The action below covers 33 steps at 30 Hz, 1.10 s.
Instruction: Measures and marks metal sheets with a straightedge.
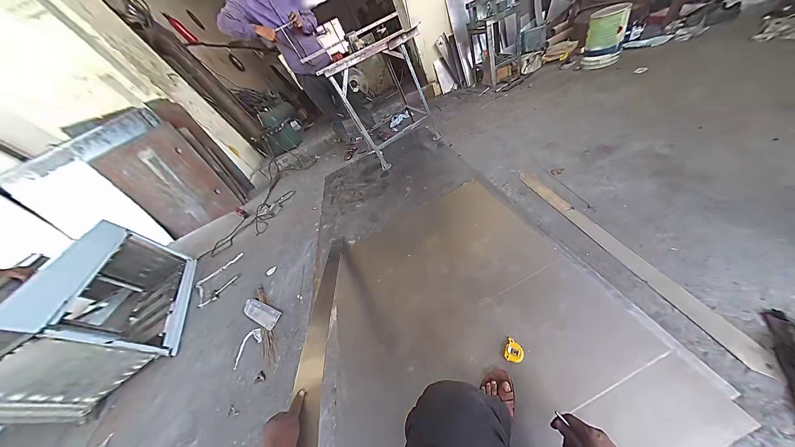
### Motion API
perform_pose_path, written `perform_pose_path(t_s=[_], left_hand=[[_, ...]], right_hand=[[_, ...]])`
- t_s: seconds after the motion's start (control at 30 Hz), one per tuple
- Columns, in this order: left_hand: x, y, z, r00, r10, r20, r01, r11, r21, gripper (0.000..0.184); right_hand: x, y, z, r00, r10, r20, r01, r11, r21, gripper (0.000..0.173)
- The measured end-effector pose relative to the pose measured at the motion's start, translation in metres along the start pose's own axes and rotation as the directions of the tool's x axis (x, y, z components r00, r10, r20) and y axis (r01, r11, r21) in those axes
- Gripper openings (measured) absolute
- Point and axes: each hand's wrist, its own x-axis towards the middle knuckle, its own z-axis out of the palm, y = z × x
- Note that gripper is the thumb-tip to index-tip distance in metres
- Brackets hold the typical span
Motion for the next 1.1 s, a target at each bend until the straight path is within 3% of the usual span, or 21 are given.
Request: perform_pose_path(t_s=[0.1, 0.23, 0.3, 0.4, 0.53, 0.63, 0.7, 0.77, 0.83, 0.9, 0.97, 1.03, 1.1], left_hand=[[-0.005, 0.110, 0.049, 0.994, 0.112, -0.008, -0.112, 0.986, -0.124, 0.071], [-0.040, 0.237, 0.116, 0.978, 0.203, 0.056, -0.185, 0.954, -0.236, 0.059], [-0.051, 0.277, 0.141, 0.961, 0.257, 0.101, -0.250, 0.965, -0.081, 0.054], [-0.064, 0.314, 0.181, 0.933, 0.321, 0.160, -0.313, 0.947, -0.073, 0.056], [-0.066, 0.376, 0.240, 0.917, 0.290, 0.275, -0.169, 0.905, -0.390, 0.053], [-0.098, 0.422, 0.269, 0.842, 0.325, 0.430, -0.067, 0.855, -0.515, 0.048], [-0.121, 0.434, 0.293, 0.787, 0.361, 0.500, -0.056, 0.849, -0.525, 0.047], [-0.149, 0.428, 0.324, 0.733, 0.360, 0.577, -0.030, 0.865, -0.502, 0.048], [-0.185, 0.405, 0.350, 0.663, 0.332, 0.672, 0.063, 0.869, -0.491, 0.047], [-0.223, 0.370, 0.366, 0.579, 0.299, 0.758, 0.154, 0.873, -0.462, 0.042], [-0.254, 0.332, 0.382, 0.515, 0.271, 0.813, 0.205, 0.883, -0.423, 0.037], [-0.279, 0.293, 0.390, 0.431, 0.242, 0.869, 0.227, 0.903, -0.364, 0.037], [-0.304, 0.262, 0.388, 0.329, 0.189, 0.925, 0.257, 0.925, -0.280, 0.040]], right_hand=[[0.000, -0.007, 0.012, 0.998, -0.049, 0.042, 0.044, 0.992, 0.119, 0.042], [-0.004, 0.013, -0.005, 0.999, -0.029, 0.014, 0.026, 0.976, 0.217, 0.041], [-0.006, 0.025, -0.020, 0.996, 0.023, -0.082, 0.000, 0.965, 0.264, 0.038], [-0.011, 0.046, -0.035, 0.948, 0.159, -0.277, -0.052, 0.933, 0.356, 0.035], [-0.019, 0.051, -0.052, 0.942, 0.253, -0.221, -0.134, 0.885, 0.445, 0.032], [-0.020, 0.049, -0.058, 0.961, 0.222, -0.164, -0.129, 0.887, 0.443, 0.032], [-0.016, 0.042, -0.063, 0.961, 0.218, -0.172, -0.114, 0.874, 0.472, 0.032], [-0.010, 0.036, -0.076, 0.923, 0.240, -0.301, -0.050, 0.849, 0.526, 0.032], [-0.004, 0.039, -0.099, 0.826, 0.287, -0.485, 0.036, 0.832, 0.553, 0.034], [0.002, 0.054, -0.123, 0.748, 0.324, -0.579, 0.005, 0.870, 0.493, 0.036], [0.005, 0.076, -0.136, 0.790, 0.332, -0.515, -0.141, 0.916, 0.375, 0.043], [0.008, 0.095, -0.132, 0.885, 0.346, -0.312, -0.283, 0.931, 0.230, 0.052], [0.011, 0.095, -0.116, 0.914, 0.388, -0.121, -0.385, 0.922, 0.050, 0.056]])
